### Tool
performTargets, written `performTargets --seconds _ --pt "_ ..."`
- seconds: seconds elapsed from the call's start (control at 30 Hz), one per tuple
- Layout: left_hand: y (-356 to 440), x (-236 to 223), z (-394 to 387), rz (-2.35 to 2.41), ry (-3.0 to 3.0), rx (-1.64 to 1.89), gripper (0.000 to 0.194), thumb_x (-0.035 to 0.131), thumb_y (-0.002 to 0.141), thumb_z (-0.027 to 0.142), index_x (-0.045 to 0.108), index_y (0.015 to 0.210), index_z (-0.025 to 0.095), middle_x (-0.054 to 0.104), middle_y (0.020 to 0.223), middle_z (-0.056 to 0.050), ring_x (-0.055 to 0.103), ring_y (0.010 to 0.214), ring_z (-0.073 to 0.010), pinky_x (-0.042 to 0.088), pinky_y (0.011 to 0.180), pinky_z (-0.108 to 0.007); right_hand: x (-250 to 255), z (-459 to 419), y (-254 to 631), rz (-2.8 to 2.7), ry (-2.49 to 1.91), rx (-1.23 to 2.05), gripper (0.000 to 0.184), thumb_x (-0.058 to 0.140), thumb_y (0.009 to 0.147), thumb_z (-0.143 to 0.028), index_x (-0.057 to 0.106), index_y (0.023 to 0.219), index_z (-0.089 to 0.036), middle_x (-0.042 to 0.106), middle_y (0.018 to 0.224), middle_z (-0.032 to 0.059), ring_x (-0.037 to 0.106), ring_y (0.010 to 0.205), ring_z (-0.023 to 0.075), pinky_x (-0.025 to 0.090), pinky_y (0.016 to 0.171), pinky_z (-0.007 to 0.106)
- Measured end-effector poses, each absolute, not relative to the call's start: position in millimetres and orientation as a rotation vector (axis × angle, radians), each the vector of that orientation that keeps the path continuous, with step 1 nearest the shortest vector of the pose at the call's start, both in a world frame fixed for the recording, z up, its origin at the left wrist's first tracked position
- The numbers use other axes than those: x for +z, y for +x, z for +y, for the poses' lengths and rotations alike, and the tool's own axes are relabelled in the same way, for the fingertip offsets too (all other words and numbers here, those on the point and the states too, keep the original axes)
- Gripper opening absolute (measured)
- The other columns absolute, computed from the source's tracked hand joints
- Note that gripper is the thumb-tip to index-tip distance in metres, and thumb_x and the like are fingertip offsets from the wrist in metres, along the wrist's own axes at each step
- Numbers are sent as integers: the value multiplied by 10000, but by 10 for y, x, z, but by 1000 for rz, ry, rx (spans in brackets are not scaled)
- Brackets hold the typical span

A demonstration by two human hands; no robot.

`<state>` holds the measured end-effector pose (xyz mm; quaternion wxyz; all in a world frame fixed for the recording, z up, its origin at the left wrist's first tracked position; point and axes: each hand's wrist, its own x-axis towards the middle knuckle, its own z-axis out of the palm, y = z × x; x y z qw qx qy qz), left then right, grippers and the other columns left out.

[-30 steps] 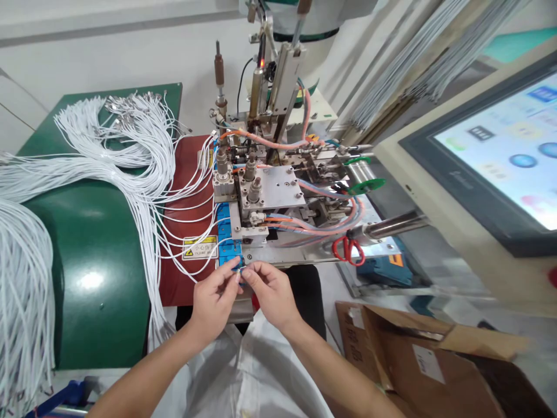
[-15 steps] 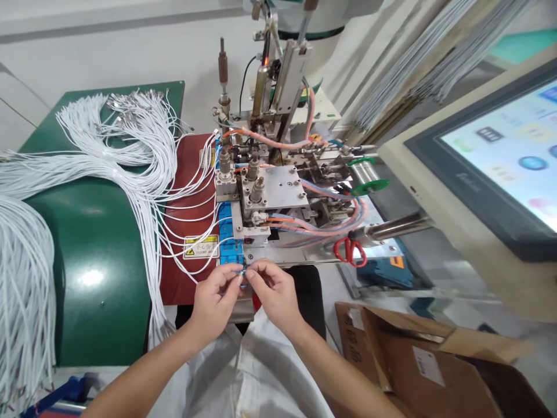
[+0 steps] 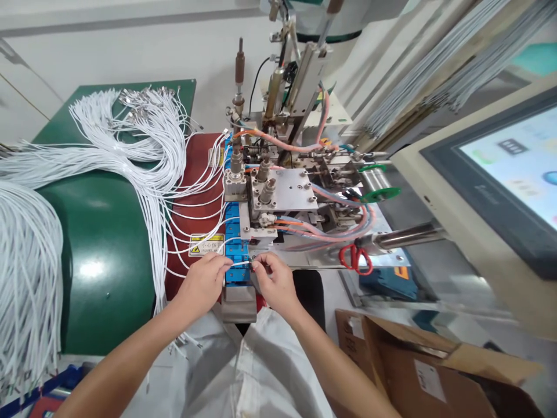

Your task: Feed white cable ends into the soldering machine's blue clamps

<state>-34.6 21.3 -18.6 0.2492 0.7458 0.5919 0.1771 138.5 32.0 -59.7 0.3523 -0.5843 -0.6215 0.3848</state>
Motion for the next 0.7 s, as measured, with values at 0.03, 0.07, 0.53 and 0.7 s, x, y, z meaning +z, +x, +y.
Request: performTargets --seconds 0.03,0.07,0.53,0.7 --pt "-335 -186 225 1620 2047 458 227 426 841 119 635 904 181 634 867 -49 601 820 -171 475 773 -308 -593 330 1389 -1609 -1514 1019 128 472 769 -232 546 675 -187 572 660 16 519 602 151 410 558 251" --pt "-324 -182 234 1628 2061 435 231 425 837 113 636 900 180 636 861 -51 601 821 -175 474 778 -312 -587 342 1393 -1607 -1515 1051 125 472 766 -234 543 674 -187 570 650 13 517 592 149 411 551 249" --pt "-289 -163 305 1621 2153 208 262 361 846 103 617 872 155 606 804 -76 576 795 -196 443 746 -317 -589 474 1490 -1864 -1427 1049 251 373 868 -308 514 693 -197 542 674 3 517 657 151 388 616 260" --pt "-287 -187 294 1625 2183 166 269 341 854 87 603 875 146 592 823 -84 574 819 -210 443 753 -324 -721 437 1360 -1766 -1450 909 315 363 875 -322 413 586 -207 434 564 -23 433 559 136 336 552 249"
